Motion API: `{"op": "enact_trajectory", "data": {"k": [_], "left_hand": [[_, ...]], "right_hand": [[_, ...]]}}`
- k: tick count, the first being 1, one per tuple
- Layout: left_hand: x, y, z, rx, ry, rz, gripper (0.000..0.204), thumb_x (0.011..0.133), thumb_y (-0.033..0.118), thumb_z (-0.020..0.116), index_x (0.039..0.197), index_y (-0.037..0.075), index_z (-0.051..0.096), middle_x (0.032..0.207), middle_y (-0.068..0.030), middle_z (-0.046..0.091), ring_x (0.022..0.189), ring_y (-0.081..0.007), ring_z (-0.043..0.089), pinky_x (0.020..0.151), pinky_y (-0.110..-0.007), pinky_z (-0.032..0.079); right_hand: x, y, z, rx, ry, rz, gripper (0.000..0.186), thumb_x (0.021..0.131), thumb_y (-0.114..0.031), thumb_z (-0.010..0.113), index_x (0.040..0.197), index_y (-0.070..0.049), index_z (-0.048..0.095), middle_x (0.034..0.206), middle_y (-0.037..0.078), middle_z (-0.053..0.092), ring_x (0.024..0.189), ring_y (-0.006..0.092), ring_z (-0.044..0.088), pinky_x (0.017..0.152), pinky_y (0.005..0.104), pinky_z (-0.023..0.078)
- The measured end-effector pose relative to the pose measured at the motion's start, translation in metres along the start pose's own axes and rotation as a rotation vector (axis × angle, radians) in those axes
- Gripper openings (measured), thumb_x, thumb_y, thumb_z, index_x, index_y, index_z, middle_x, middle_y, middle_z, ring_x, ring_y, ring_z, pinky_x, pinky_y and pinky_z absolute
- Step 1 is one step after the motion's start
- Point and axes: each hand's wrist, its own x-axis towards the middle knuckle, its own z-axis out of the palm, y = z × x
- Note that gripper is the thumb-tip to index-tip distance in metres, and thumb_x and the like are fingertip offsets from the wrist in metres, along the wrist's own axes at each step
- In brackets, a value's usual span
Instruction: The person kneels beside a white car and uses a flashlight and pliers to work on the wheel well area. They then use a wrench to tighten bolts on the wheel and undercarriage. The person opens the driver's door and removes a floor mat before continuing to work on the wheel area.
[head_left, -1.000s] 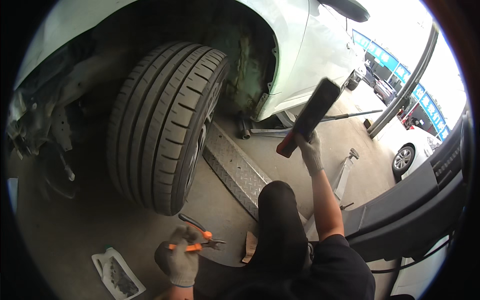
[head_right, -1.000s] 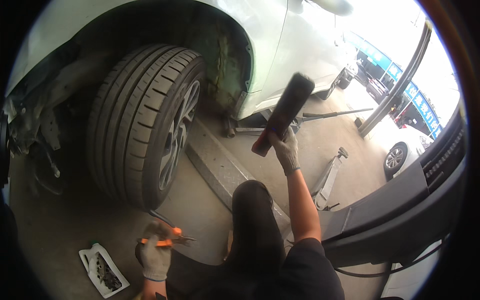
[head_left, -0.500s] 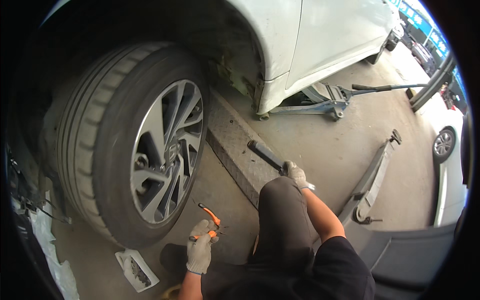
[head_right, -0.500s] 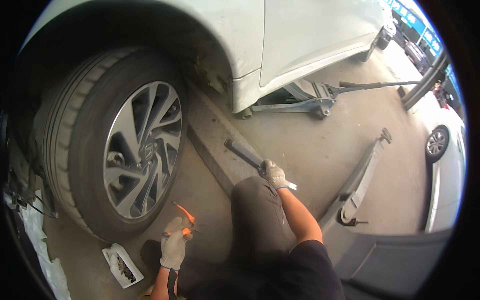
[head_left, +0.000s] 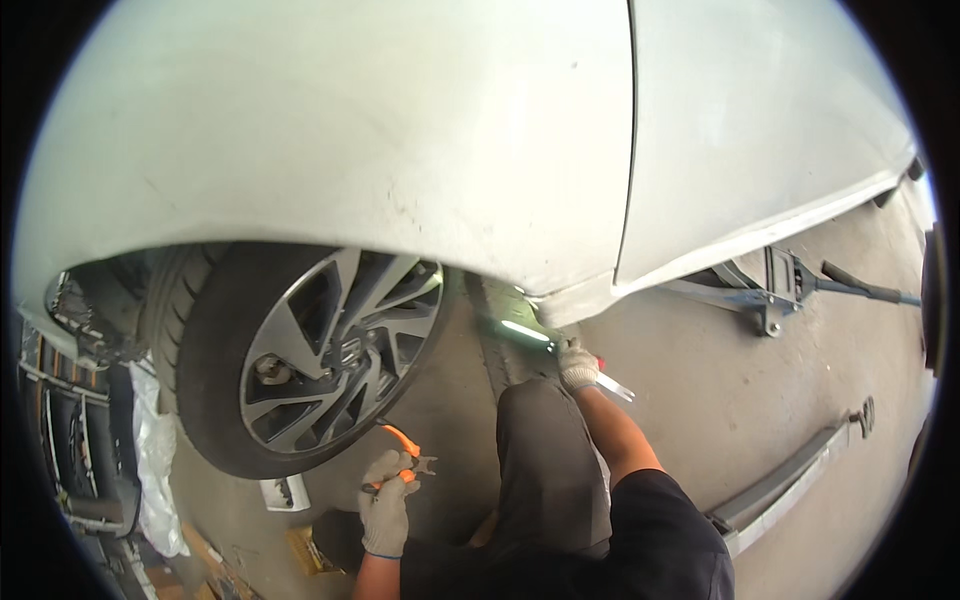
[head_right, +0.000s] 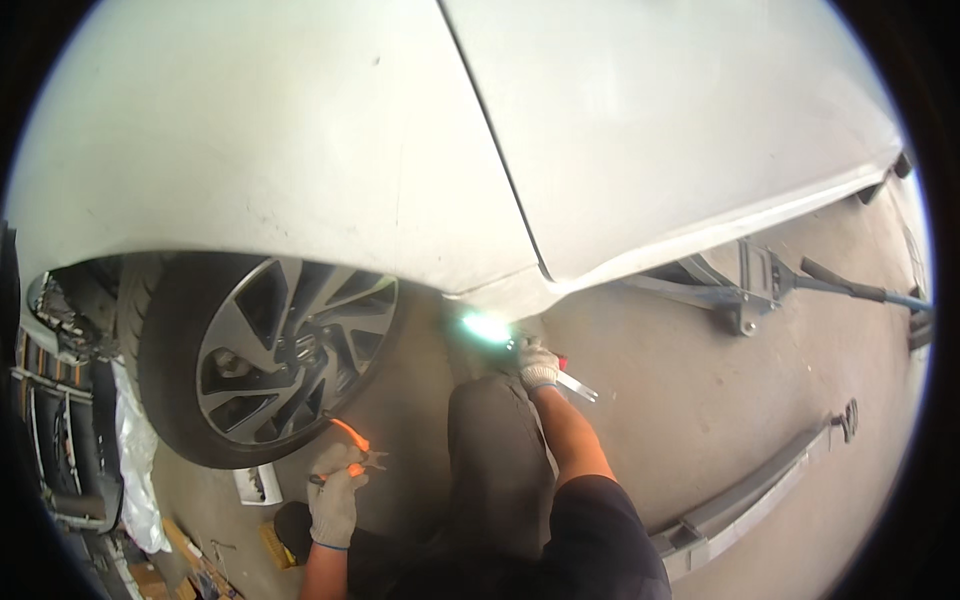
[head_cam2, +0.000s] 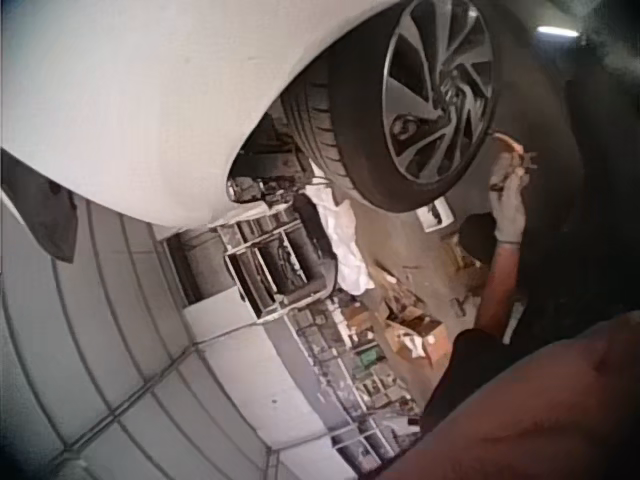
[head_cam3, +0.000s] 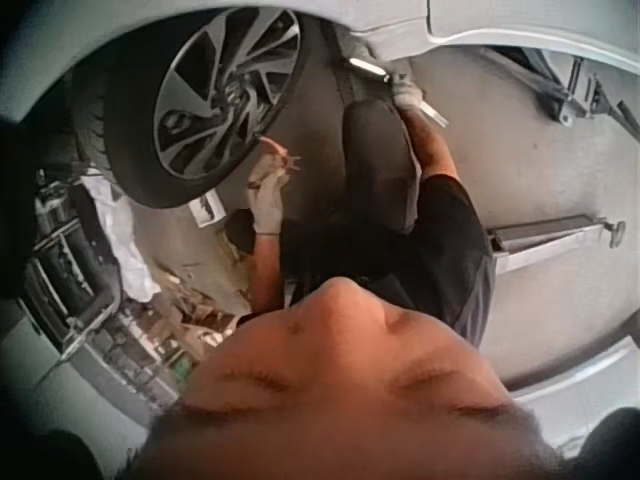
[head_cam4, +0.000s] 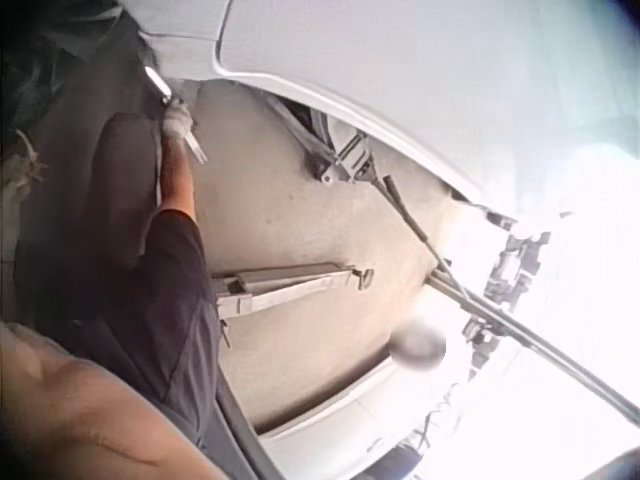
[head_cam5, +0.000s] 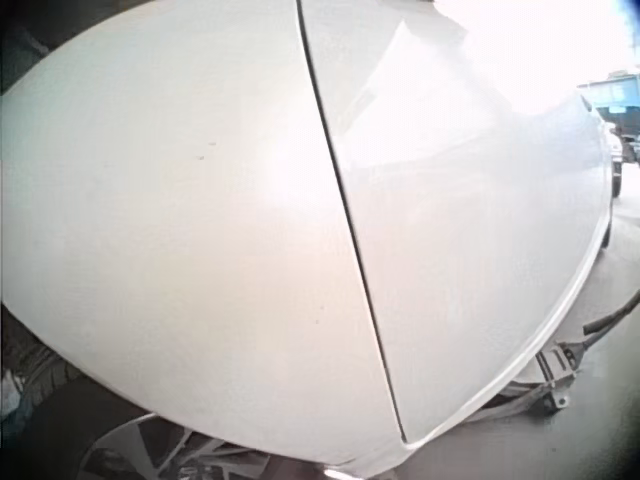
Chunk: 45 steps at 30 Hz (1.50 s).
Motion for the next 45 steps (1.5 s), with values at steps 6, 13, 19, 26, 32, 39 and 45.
{"op": "enact_trajectory", "data": {"k": [6, 13, 19, 26, 32, 39, 45], "left_hand": [[-0.021, 0.046, 0.03, 0.112, -0.018, 0.13, 0.041, 0.086, 0.002, 0.052, 0.126, -0.008, 0.055, 0.12, -0.017, 0.063, 0.107, -0.0253, 0.064, 0.084, -0.036, 0.057], [-0.009, 0.073, 0.038, -0.125, -0.08, 0.187, 0.042, 0.088, 0.002, 0.051, 0.129, -0.004, 0.054, 0.125, -0.019, 0.062, 0.107, -0.027, 0.065, 0.081, -0.037, 0.057], [0.031, 0.1, 0.074, -0.213, -0.198, 0.12, 0.038, 0.093, 0.005, 0.049, 0.13, 0.001, 0.056, 0.127, -0.0161, 0.062, 0.105, -0.0256, 0.066, 0.074, -0.032, 0.056], [0.063, 0.1, 0.1, 0.223, -0.286, 0.26, 0.031, 0.091, 0.015, 0.056, 0.117, 0.002, 0.065, 0.102, -0.01, 0.067, 0.095, -0.0148, 0.066, 0.071, -0.029, 0.053], [0.115, 0.153, 0.148, 0.162, -0.669, 0.41, 0.028, 0.092, 0.027, 0.053, 0.095, 0.003, 0.068, 0.082, -0.0073, 0.067, 0.071, -0.0161, 0.063, 0.067, -0.029, 0.049], [0.162, 0.176, 0.172, 0.072, -0.787, 0.267, 0.033, 0.091, 0.033, 0.056, 0.071, 0.006, 0.06, 0.055, -0.0048, 0.055, 0.048, -0.0139, 0.053, 0.05, -0.028, 0.043], [0.175, 0.174, 0.143, -0.097, -0.665, 0.205, 0.038, 0.093, 0.037, 0.057, 0.072, 0.005, 0.058, 0.051, -0.0056, 0.052, 0.04, -0.0151, 0.05, 0.045, -0.028, 0.043]], "right_hand": [[0.011, -0.005, 0.042, 0.164, 0.015, -0.045, 0.034, 0.098, -0.029, 0.042, 0.112, 0.0, 0.053, 0.098, 0.02, 0.07, 0.094, 0.0362, 0.07, 0.079, 0.0466, 0.055], [-0.039, 0.006, 0.005, 0.232, -0.186, -0.099, 0.043, 0.087, -0.037, 0.057, 0.121, -0.01, 0.054, 0.118, 0.025, 0.06, 0.101, 0.0395, 0.064, 0.083, 0.0523, 0.052], [-0.063, -0.006, -0.07, 0.373, 0.277, -0.449, 0.037, 0.089, -0.032, 0.06, 0.121, -0.014, 0.063, 0.117, 0.02, 0.061, 0.099, 0.0386, 0.062, 0.077, 0.0524, 0.053], [-0.157, -0.151, -0.24, 0.797, -0.041, -0.691, 0.079, 0.082, -0.03, 0.073, 0.144, -0.003, 0.034, 0.113, 0.023, 0.064, 0.098, 0.0347, 0.068, 0.09, 0.0426, 0.053], [-0.117, -0.157, -0.238, 0.941, 0.149, -0.577, 0.069, 0.089, -0.019, 0.063, 0.146, 0.003, 0.031, 0.14, 0.024, 0.05, 0.127, 0.0295, 0.053, 0.102, 0.0378, 0.044], [-0.069, -0.127, -0.202, 0.833, 0.22, -0.61, 0.044, 0.094, -0.022, 0.058, 0.128, 0.004, 0.045, 0.099, 0.011, 0.064, 0.086, 0.0191, 0.061, 0.077, 0.0331, 0.051], [-0.006, -0.079, -0.055, 0.19, -0.212, -0.141, 0.043, 0.092, -0.027, 0.059, 0.123, 0.002, 0.05, 0.096, 0.013, 0.066, 0.083, 0.0217, 0.064, 0.074, 0.0354, 0.052]]}}
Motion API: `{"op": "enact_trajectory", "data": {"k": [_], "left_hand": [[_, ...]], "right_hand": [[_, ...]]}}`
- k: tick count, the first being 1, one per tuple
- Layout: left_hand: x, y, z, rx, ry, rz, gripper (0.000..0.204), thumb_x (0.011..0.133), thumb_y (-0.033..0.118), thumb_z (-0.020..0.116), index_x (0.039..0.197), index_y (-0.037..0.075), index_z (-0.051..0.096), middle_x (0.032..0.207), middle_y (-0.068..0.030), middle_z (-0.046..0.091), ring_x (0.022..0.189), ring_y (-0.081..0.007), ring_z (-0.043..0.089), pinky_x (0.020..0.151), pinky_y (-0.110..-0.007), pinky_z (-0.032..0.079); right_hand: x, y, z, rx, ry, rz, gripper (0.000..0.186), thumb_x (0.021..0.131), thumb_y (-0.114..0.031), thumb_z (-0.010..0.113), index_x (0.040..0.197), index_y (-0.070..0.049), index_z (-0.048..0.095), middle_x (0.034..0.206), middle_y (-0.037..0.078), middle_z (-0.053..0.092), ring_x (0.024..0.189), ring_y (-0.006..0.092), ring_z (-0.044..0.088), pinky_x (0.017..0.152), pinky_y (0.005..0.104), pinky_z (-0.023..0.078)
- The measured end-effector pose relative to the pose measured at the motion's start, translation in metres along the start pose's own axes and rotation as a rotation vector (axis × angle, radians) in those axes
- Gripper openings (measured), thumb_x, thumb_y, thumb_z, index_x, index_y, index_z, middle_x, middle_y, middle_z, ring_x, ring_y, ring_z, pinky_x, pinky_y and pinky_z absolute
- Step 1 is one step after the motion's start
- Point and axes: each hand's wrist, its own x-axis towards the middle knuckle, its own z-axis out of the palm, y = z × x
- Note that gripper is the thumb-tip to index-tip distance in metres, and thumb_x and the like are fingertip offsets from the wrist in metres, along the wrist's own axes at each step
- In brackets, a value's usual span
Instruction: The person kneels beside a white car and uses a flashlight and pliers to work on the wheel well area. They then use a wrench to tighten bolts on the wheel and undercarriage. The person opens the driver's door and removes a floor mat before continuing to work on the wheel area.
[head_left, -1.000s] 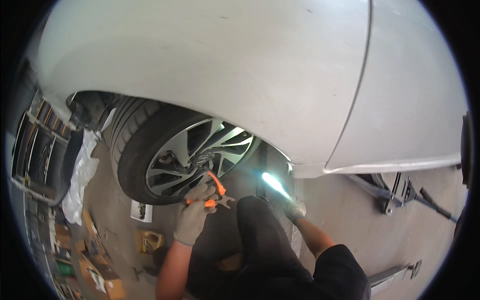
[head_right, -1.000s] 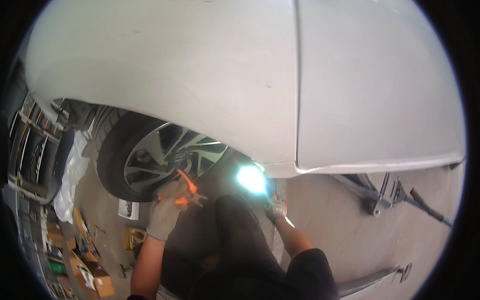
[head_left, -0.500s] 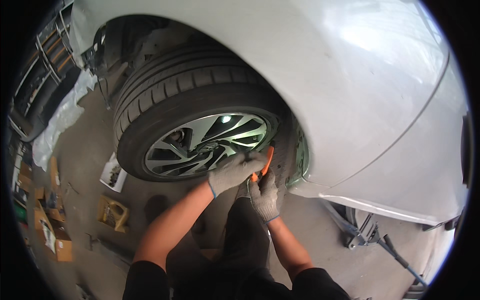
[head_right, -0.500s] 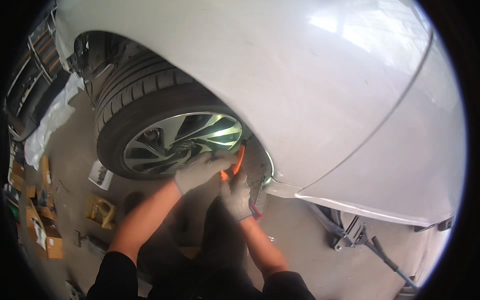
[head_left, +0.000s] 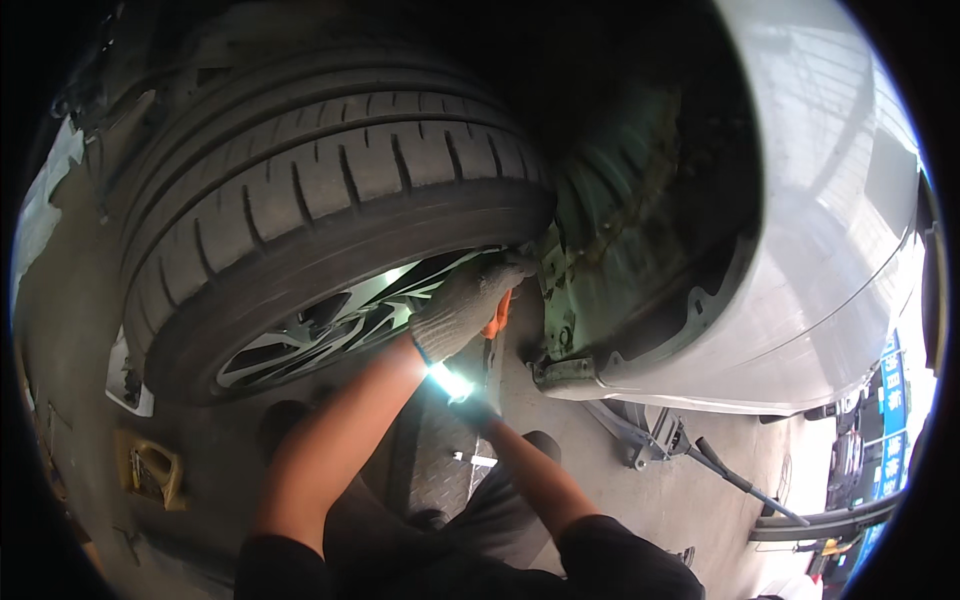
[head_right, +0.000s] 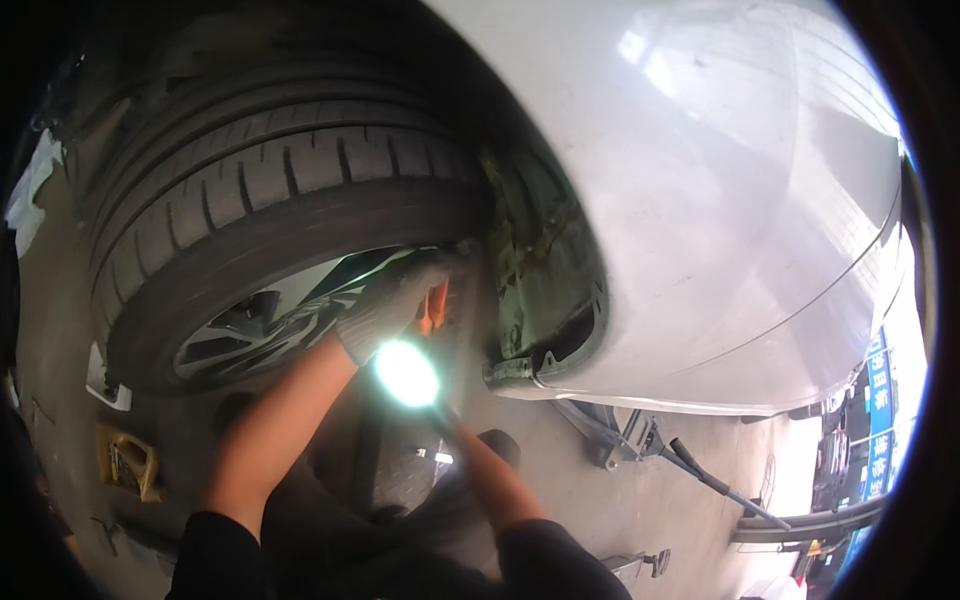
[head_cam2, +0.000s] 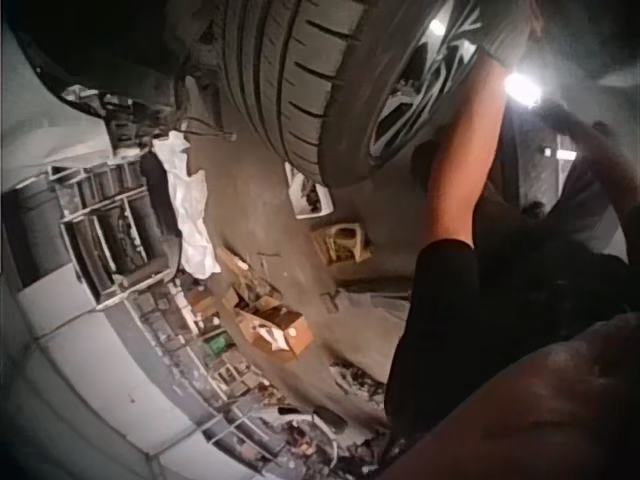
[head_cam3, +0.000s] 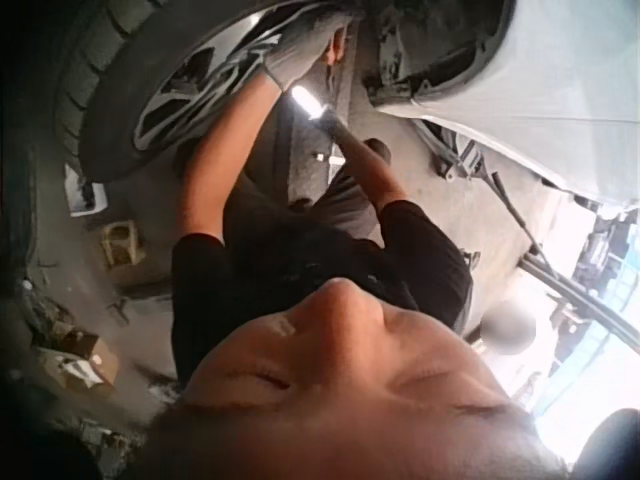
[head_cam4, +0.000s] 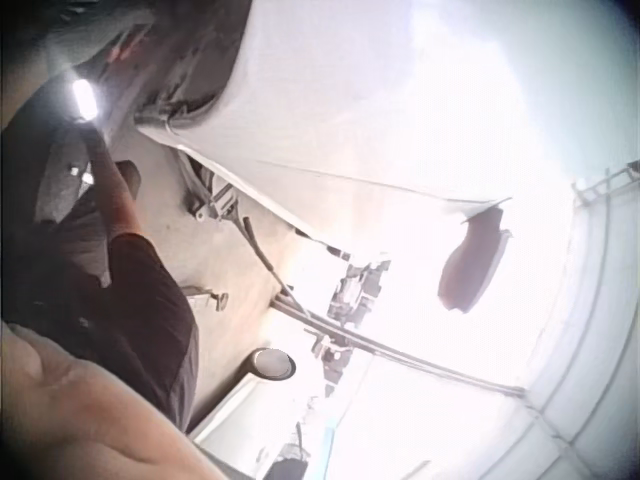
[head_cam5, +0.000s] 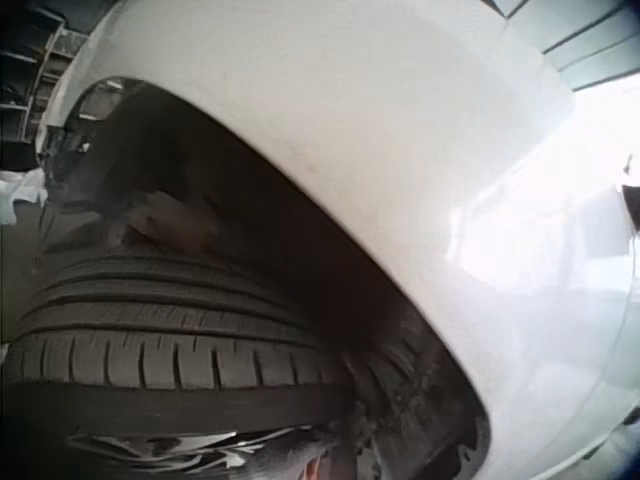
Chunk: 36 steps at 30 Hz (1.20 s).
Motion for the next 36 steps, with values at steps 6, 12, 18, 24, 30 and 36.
{"op": "enact_trajectory", "data": {"k": [6, 12, 18, 24, 30, 36], "left_hand": [[-0.015, -0.011, 0.012, 0.021, -0.089, 0.103, 0.03, 0.091, 0.029, 0.059, 0.086, -0.001, 0.06, 0.063, -0.0084, 0.06, 0.05, -0.0165, 0.059, 0.052, -0.03, 0.05], [-0.015, 0.011, 0.039, -0.064, -0.12, 0.185, 0.046, 0.081, 0.009, 0.059, 0.125, -0.002, 0.059, 0.076, -0.0071, 0.06, 0.062, -0.0148, 0.061, 0.061, -0.029, 0.053], [0.032, 0.048, 0.055, -0.358, -0.247, 0.235, 0.066, 0.07, 0.0, 0.056, 0.136, -0.001, 0.052, 0.08, -0.0043, 0.062, 0.068, -0.0134, 0.06, 0.056, -0.024, 0.047], [0.071, 0.015, 0.075, -0.396, -0.299, 0.188, 0.066, 0.069, 0.003, 0.057, 0.134, -0.004, 0.05, 0.077, -0.0023, 0.058, 0.068, -0.0098, 0.057, 0.054, -0.022, 0.044], [0.088, -0.013, 0.087, -0.53, -0.369, 0.174, 0.045, 0.077, 0.012, 0.059, 0.121, 0.006, 0.059, 0.075, 0.0003, 0.056, 0.062, -0.0114, 0.058, 0.047, -0.027, 0.047], [0.081, 0.002, 0.09, -0.577, -0.346, 0.247, 0.058, 0.075, 0.006, 0.057, 0.133, 0.004, 0.055, 0.077, -0.003, 0.059, 0.06, -0.0131, 0.058, 0.047, -0.027, 0.047]], "right_hand": [[0.035, 0.06, 0.077, -0.258, -0.04, 0.182, 0.043, 0.091, -0.032, 0.061, 0.117, 0.001, 0.054, 0.092, 0.015, 0.068, 0.081, 0.0244, 0.067, 0.072, 0.0377, 0.053], [0.049, 0.099, 0.083, -0.245, 0.214, 0.08, 0.043, 0.089, -0.038, 0.063, 0.111, -0.001, 0.059, 0.089, 0.017, 0.07, 0.078, 0.027, 0.069, 0.069, 0.04, 0.054], [-0.073, -0.044, -0.016, 0.413, 0.075, -0.019, 0.064, 0.089, -0.05, 0.057, 0.126, 0.003, 0.052, 0.1, 0.024, 0.068, 0.096, 0.0339, 0.068, 0.085, 0.0442, 0.052], [-0.129, -0.028, -0.065, 0.244, 0.195, -0.362, 0.073, 0.082, -0.028, 0.071, 0.142, -0.004, 0.037, 0.114, 0.02, 0.064, 0.103, 0.0314, 0.067, 0.088, 0.0425, 0.053], [-0.141, -0.052, -0.079, 0.153, 0.218, -0.247, 0.071, 0.074, -0.018, 0.072, 0.138, -0.009, 0.043, 0.114, 0.018, 0.066, 0.103, 0.0339, 0.068, 0.088, 0.0448, 0.054], [-0.151, -0.04, -0.098, 0.074, 0.318, -0.212, 0.048, 0.075, -0.022, 0.074, 0.118, -0.008, 0.059, 0.099, 0.019, 0.068, 0.097, 0.0389, 0.067, 0.083, 0.0443, 0.055]]}}
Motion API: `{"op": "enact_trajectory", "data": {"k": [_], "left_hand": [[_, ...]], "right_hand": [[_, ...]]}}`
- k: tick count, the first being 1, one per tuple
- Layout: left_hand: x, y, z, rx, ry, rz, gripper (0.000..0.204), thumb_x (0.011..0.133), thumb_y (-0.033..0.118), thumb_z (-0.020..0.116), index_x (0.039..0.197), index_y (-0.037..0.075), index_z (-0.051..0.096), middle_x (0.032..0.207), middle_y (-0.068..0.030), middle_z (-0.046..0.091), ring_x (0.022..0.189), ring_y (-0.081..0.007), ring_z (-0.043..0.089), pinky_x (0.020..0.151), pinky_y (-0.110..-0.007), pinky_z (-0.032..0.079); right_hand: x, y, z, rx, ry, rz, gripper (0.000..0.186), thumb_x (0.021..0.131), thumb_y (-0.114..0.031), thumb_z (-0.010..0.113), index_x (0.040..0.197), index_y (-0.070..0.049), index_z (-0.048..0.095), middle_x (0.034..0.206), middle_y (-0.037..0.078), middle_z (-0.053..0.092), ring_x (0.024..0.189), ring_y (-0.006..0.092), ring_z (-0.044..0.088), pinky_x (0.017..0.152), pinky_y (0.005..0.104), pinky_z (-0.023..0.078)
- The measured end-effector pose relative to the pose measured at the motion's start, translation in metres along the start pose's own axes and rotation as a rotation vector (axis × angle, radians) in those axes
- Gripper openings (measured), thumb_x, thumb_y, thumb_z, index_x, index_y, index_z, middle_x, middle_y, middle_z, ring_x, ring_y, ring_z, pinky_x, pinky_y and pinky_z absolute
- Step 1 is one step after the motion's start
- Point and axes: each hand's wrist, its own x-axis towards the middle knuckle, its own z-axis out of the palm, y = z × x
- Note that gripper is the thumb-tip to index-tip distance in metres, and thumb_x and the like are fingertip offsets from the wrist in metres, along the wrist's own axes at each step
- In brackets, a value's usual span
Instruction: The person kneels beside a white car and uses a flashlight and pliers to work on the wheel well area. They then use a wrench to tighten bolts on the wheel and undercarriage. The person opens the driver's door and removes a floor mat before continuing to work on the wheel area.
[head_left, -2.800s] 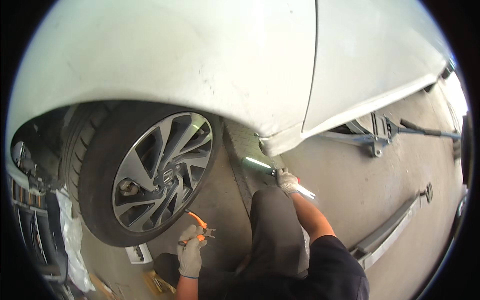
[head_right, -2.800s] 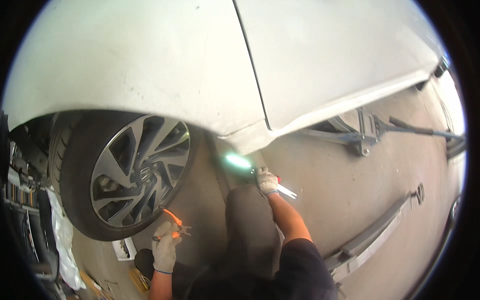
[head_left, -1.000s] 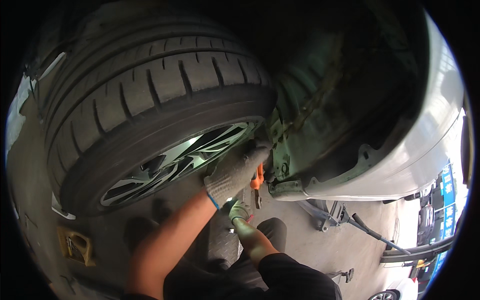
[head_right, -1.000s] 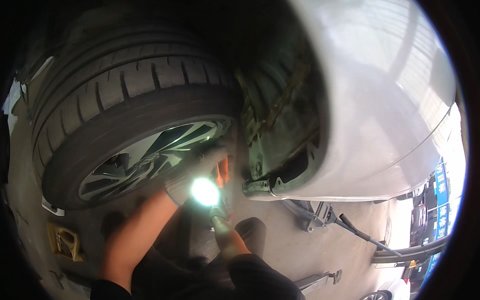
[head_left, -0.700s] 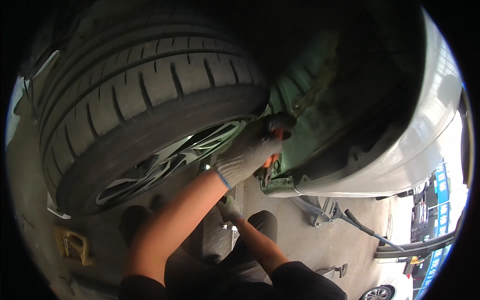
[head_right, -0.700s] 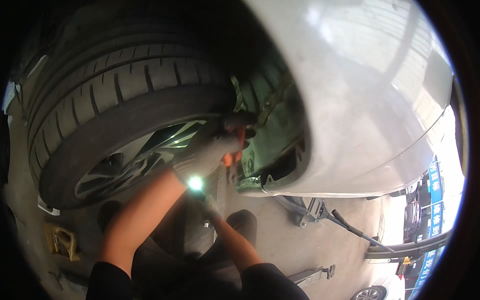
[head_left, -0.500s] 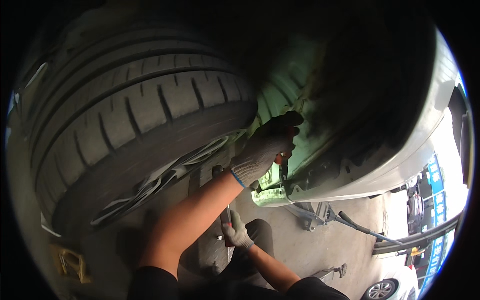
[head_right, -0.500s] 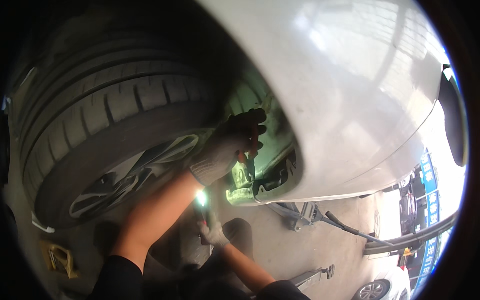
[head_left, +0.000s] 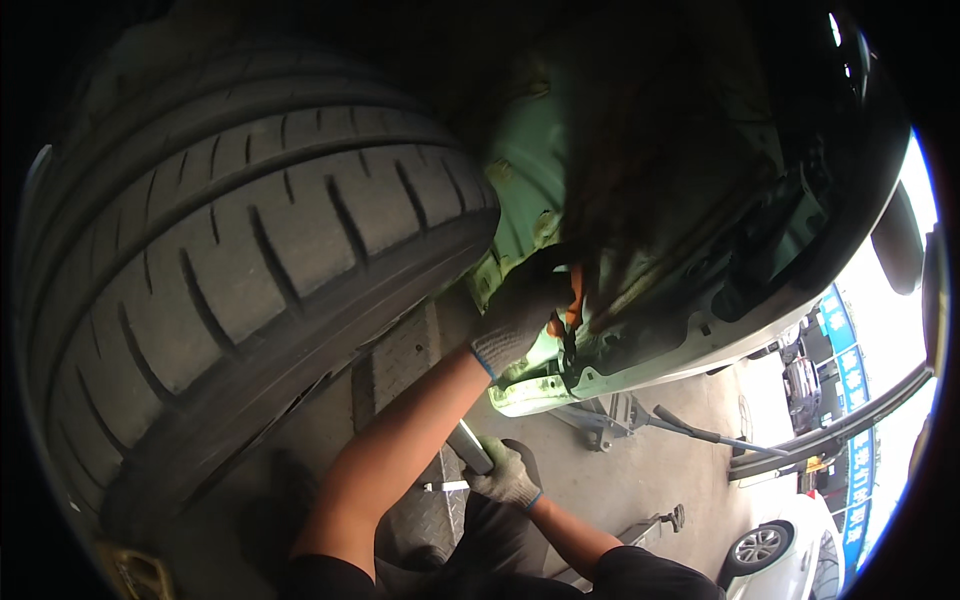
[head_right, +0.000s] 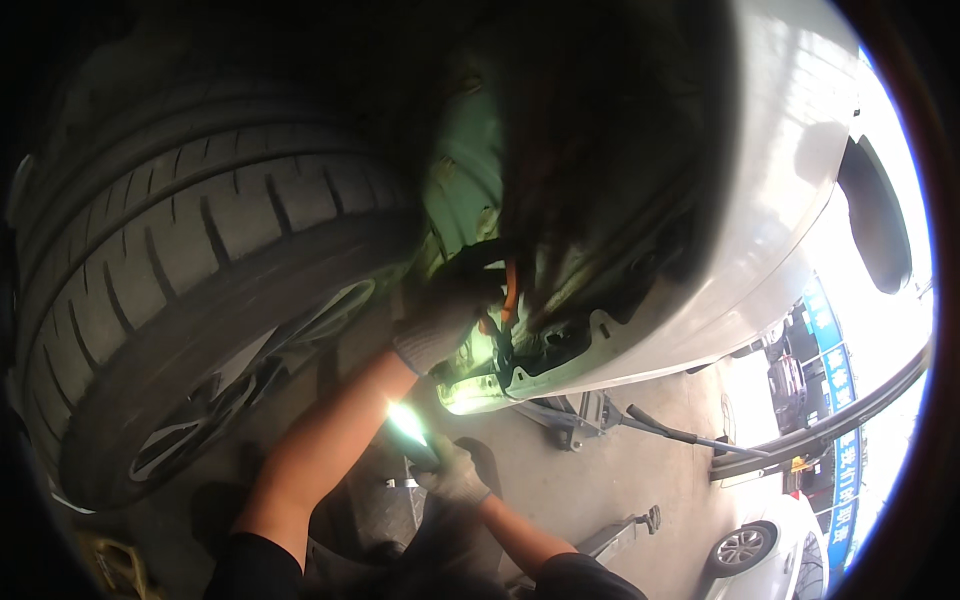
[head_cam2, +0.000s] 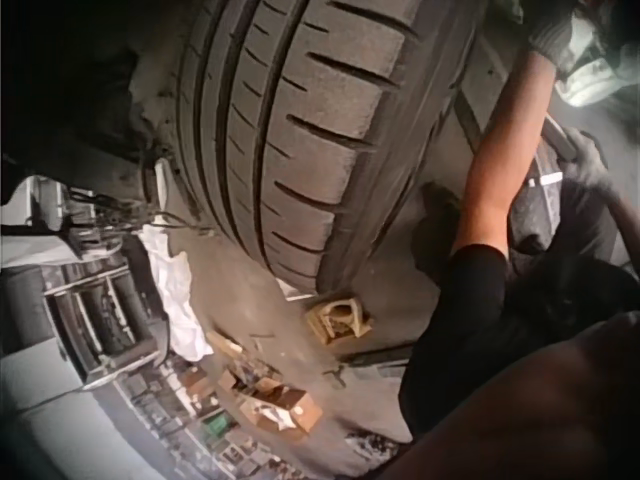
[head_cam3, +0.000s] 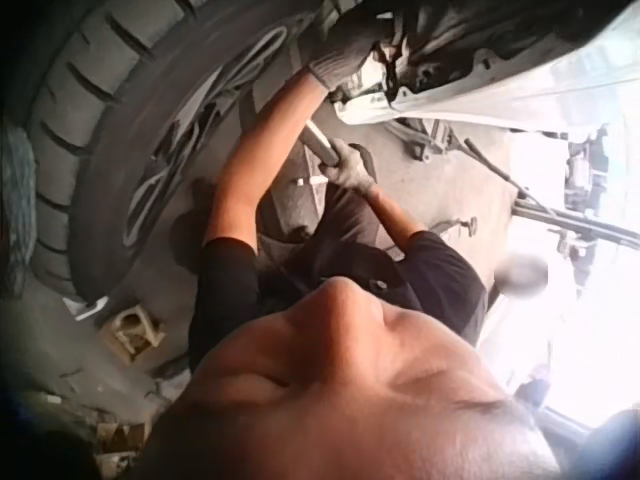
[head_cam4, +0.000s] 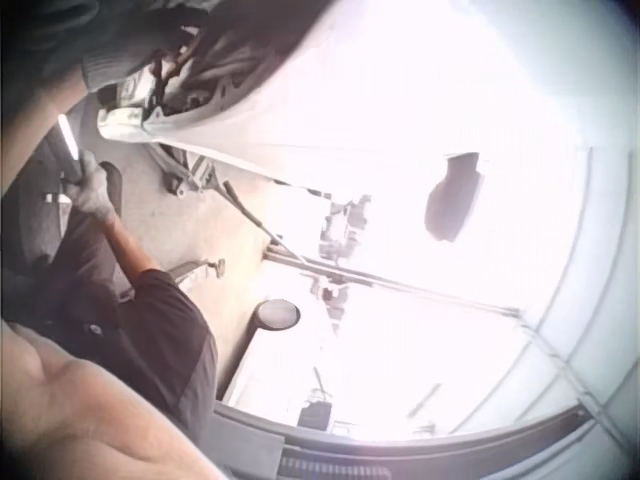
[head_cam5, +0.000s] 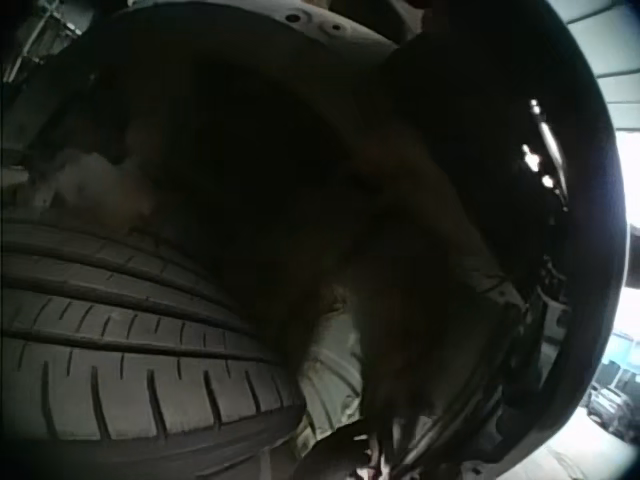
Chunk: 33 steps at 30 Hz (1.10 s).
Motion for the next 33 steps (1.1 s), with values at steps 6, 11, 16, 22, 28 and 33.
{"op": "enact_trajectory", "data": {"k": [6, 11, 16, 22, 28, 33], "left_hand": [[0.004, 0.002, -0.009, -0.06, 0.003, -0.031, 0.047, 0.075, 0.005, 0.055, 0.122, 0.002, 0.059, 0.076, -0.0059, 0.06, 0.06, -0.0153, 0.06, 0.045, -0.027, 0.045], [0.001, -0.03, -0.012, -0.275, -0.02, 0.07, 0.026, 0.08, 0.008, 0.054, 0.104, 0.004, 0.063, 0.079, -0.0045, 0.062, 0.059, -0.0149, 0.06, 0.05, -0.025, 0.045], [0.002, -0.059, -0.015, -0.339, 0.089, 0.032, 0.032, 0.08, 0.01, 0.056, 0.111, 0.002, 0.061, 0.083, -0.0064, 0.063, 0.069, -0.016, 0.061, 0.063, -0.03, 0.05], [-0.005, -0.041, -0.002, -0.509, 0.149, 0.05, 0.022, 0.084, 0.012, 0.06, 0.105, 0.005, 0.063, 0.088, -0.0047, 0.062, 0.07, -0.0152, 0.061, 0.061, -0.031, 0.052], [-0.009, -0.04, -0.011, -0.497, 0.072, -0.036, 0.026, 0.081, 0.009, 0.059, 0.106, 0.002, 0.063, 0.087, -0.0086, 0.062, 0.068, -0.0196, 0.062, 0.059, -0.033, 0.052], [-0.009, -0.041, -0.012, -0.505, 0.02, -0.052, 0.028, 0.078, 0.008, 0.061, 0.105, 0.001, 0.062, 0.083, -0.0096, 0.061, 0.067, -0.0191, 0.061, 0.058, -0.032, 0.051]], "right_hand": [[-0.023, 0.022, -0.037, -0.091, 0.078, -0.121, 0.049, 0.072, -0.02, 0.072, 0.118, -0.006, 0.06, 0.102, 0.021, 0.068, 0.097, 0.039, 0.067, 0.082, 0.0444, 0.054], [-0.039, 0.009, -0.051, -0.058, 0.088, -0.167, 0.041, 0.07, -0.018, 0.073, 0.108, -0.006, 0.062, 0.095, 0.013, 0.071, 0.085, 0.0346, 0.07, 0.077, 0.0396, 0.056], [-0.05, -0.002, -0.051, 0.012, 0.072, -0.164, 0.041, 0.08, -0.02, 0.066, 0.118, -0.007, 0.06, 0.097, 0.02, 0.07, 0.087, 0.0406, 0.069, 0.074, 0.0447, 0.057], [-0.058, -0.008, -0.067, 0.022, -0.017, -0.098, 0.051, 0.076, -0.021, 0.071, 0.123, -0.006, 0.059, 0.1, 0.018, 0.071, 0.091, 0.0363, 0.07, 0.076, 0.042, 0.057], [-0.031, -0.067, -0.083, 0.012, 0.048, -0.274, 0.062, 0.064, -0.025, 0.081, 0.121, -0.006, 0.062, 0.108, 0.014, 0.07, 0.094, 0.0317, 0.07, 0.081, 0.0385, 0.056], [-0.036, -0.035, -0.08, 0.016, -0.007, -0.266, 0.068, 0.064, -0.032, 0.085, 0.122, -0.005, 0.062, 0.106, 0.014, 0.071, 0.096, 0.031, 0.07, 0.083, 0.0383, 0.055]]}}
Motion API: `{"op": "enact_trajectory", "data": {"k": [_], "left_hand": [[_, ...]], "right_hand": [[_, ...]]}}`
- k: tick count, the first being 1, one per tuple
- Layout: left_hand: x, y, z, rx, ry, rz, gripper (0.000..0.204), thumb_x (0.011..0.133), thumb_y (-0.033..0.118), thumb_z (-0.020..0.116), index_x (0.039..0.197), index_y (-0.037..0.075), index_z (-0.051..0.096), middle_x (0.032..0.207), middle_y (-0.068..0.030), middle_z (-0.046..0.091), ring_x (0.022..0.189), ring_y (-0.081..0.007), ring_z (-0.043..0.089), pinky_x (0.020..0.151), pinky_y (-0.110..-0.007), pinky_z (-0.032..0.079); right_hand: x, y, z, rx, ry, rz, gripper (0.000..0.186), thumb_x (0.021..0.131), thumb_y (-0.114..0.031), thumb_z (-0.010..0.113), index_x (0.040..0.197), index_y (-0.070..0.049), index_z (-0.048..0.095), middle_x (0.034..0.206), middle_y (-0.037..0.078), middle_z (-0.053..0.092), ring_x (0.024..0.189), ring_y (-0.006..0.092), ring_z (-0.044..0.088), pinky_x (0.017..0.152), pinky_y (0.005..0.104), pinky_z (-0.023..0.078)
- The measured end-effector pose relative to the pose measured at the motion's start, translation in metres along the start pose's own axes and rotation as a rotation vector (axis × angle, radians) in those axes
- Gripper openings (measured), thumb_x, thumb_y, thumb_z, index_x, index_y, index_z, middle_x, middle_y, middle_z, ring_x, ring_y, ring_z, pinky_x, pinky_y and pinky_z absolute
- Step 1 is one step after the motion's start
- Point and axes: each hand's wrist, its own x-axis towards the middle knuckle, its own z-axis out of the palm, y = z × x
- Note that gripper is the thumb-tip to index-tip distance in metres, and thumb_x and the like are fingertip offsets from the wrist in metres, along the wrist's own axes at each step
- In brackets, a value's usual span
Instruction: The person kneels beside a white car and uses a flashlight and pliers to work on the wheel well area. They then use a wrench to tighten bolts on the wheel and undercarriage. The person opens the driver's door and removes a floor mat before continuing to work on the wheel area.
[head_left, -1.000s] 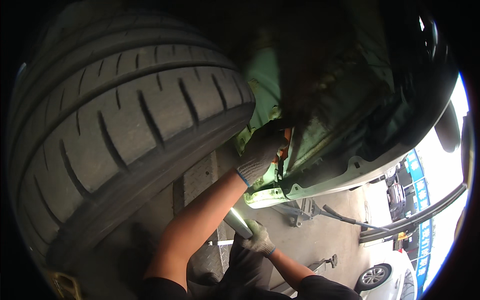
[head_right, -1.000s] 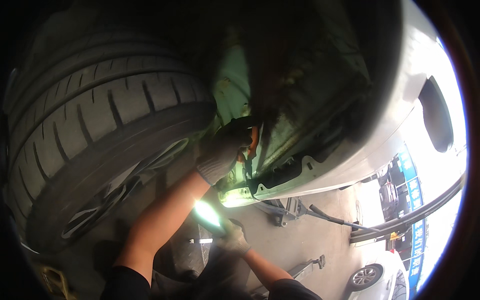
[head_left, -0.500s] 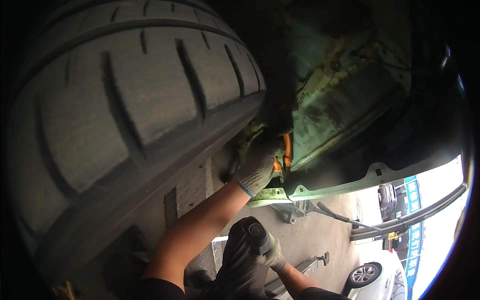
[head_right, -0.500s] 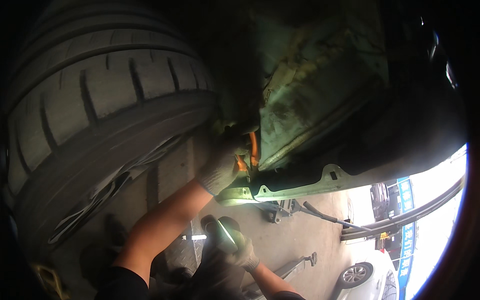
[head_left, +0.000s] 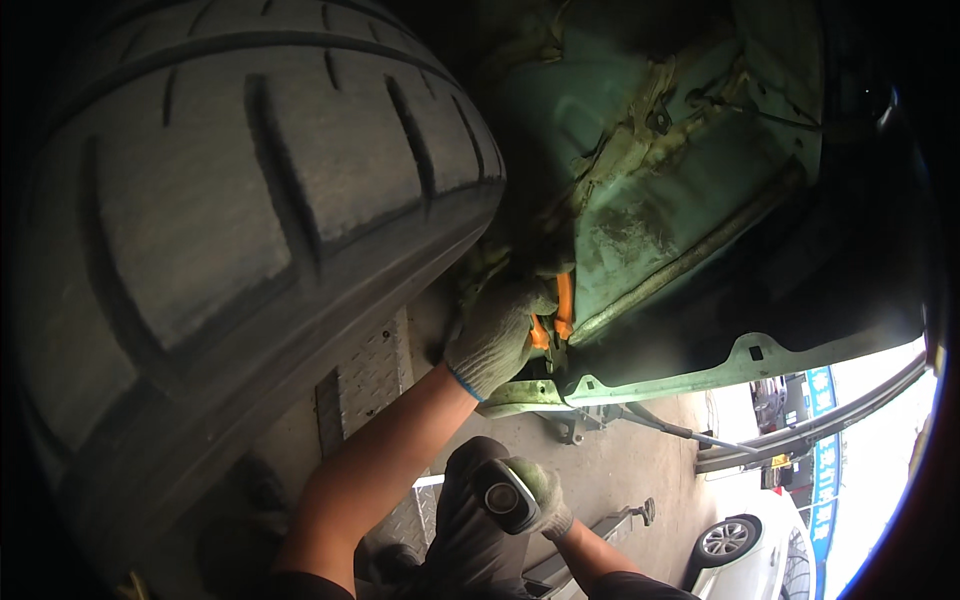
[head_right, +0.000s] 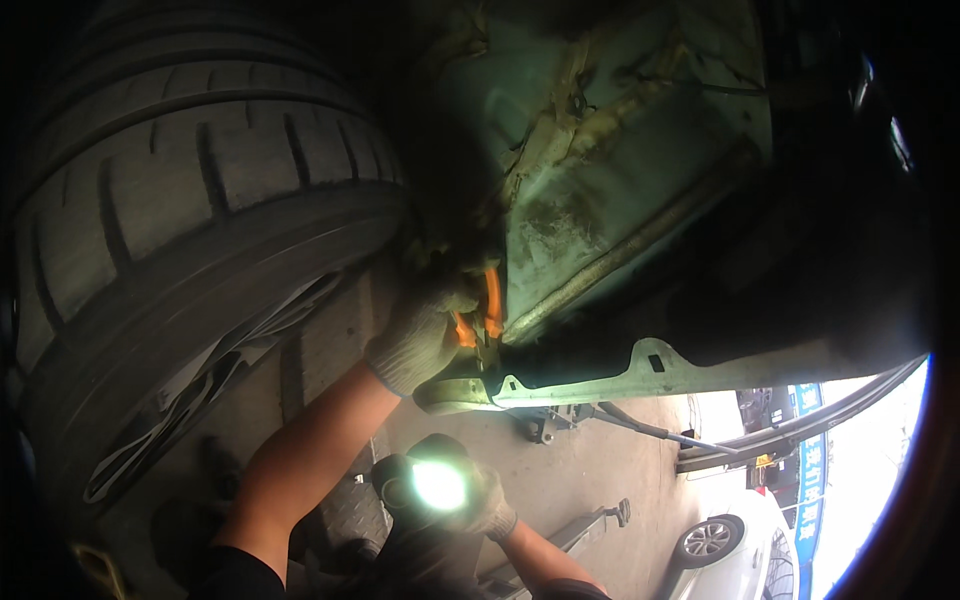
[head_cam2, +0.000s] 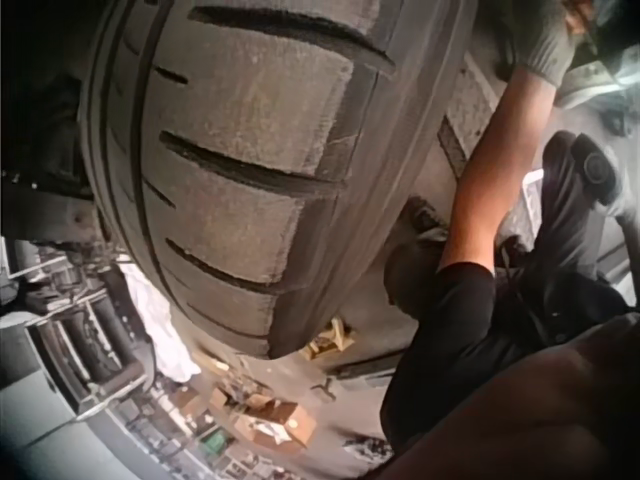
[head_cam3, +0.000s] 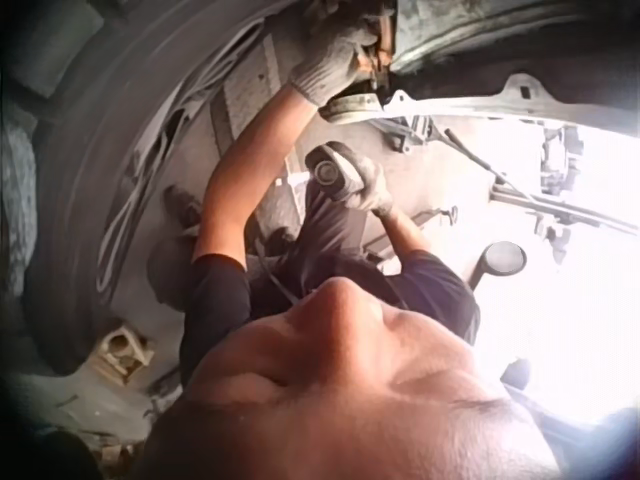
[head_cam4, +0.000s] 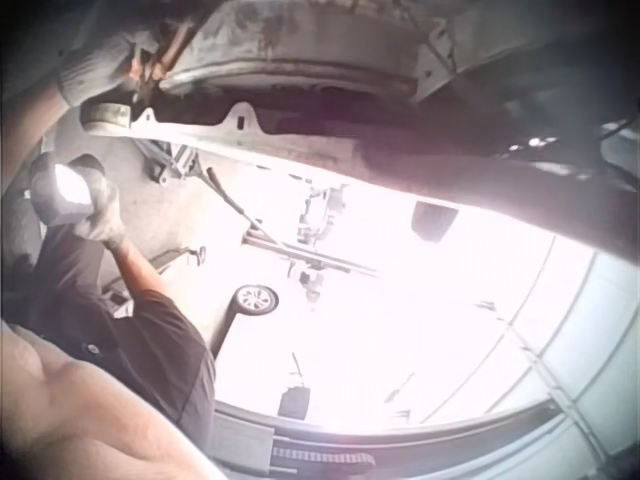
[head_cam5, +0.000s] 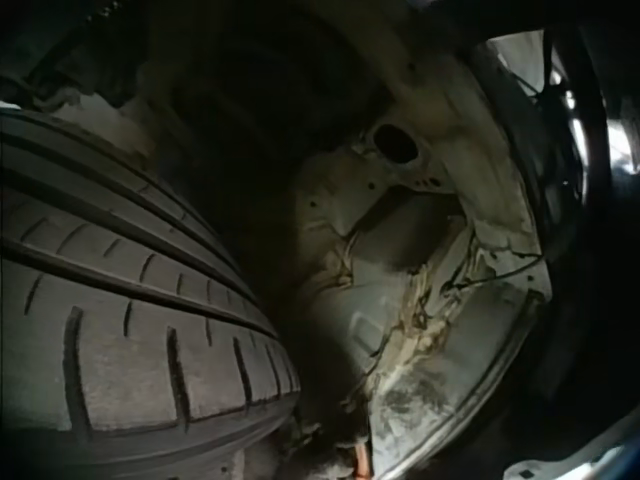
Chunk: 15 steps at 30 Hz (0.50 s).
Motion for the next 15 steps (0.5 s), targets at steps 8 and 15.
{"op": "enact_trajectory", "data": {"k": [8, 15], "left_hand": [[-0.003, 0.0, 0.009, 0.323, 0.076, -0.024, 0.03, 0.08, 0.012, 0.065, 0.108, 0.002, 0.061, 0.087, -0.0065, 0.063, 0.071, -0.014, 0.061, 0.059, -0.026, 0.048], [0.002, -0.025, -0.006, 0.108, -0.065, 0.014, 0.026, 0.09, 0.012, 0.063, 0.112, -0.002, 0.062, 0.101, -0.0099, 0.068, 0.077, -0.0152, 0.066, 0.067, -0.024, 0.053]], "right_hand": [[0.004, -0.003, -0.002, 0.099, -0.032, -0.035, 0.06, 0.07, -0.039, 0.08, 0.118, -0.005, 0.065, 0.1, 0.013, 0.07, 0.091, 0.0284, 0.07, 0.079, 0.0372, 0.054], [-0.002, -0.002, -0.002, 0.124, -0.015, -0.012, 0.054, 0.072, -0.036, 0.077, 0.114, -0.004, 0.065, 0.096, 0.013, 0.069, 0.087, 0.0302, 0.069, 0.077, 0.0375, 0.053]]}}
